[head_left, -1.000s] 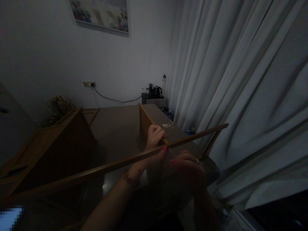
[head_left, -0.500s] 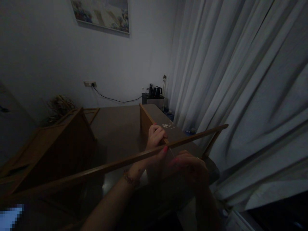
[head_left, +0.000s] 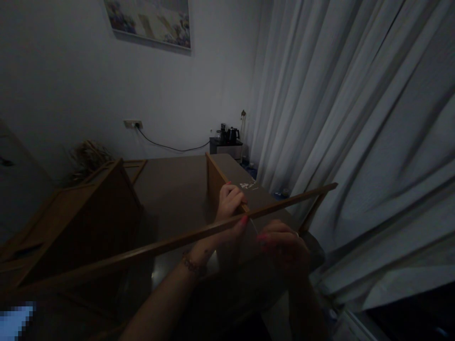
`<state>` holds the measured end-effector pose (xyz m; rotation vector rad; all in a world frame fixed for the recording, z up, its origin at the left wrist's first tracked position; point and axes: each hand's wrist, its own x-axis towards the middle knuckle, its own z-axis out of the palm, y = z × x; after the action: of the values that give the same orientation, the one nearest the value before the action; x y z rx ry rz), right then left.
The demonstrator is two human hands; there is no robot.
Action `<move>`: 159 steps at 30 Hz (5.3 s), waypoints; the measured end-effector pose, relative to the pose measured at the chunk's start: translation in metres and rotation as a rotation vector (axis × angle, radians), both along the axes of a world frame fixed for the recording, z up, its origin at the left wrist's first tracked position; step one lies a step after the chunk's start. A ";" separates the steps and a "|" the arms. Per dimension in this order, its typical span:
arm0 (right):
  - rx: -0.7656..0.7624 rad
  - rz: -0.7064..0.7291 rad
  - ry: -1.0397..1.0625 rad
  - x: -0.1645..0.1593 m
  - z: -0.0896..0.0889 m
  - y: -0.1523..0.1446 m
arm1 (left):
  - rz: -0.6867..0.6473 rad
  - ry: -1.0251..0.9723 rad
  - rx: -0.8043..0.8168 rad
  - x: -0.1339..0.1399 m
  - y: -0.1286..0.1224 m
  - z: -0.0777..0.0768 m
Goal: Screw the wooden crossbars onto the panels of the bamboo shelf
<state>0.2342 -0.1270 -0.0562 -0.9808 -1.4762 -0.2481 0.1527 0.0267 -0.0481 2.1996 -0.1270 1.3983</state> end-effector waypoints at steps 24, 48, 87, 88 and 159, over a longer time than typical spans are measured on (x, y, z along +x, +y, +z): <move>0.097 -0.198 -0.136 -0.003 0.002 -0.004 | 0.025 -0.010 0.029 0.003 0.003 -0.004; 0.141 -0.400 -0.350 -0.013 0.001 -0.009 | 0.028 -0.027 0.019 0.003 0.000 -0.002; -0.199 -0.163 -0.170 0.000 -0.002 -0.013 | 0.016 -0.036 0.006 0.003 0.000 -0.003; -0.197 -0.162 -0.180 0.000 -0.001 -0.013 | 0.015 -0.032 0.006 0.003 0.000 -0.002; 0.016 -0.236 -0.239 -0.008 -0.003 0.003 | 0.004 -0.010 0.003 0.003 0.001 -0.003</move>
<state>0.2262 -0.1244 -0.0591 -1.1431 -1.5698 -0.5634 0.1557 0.0282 -0.0516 2.1964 -0.1279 1.4123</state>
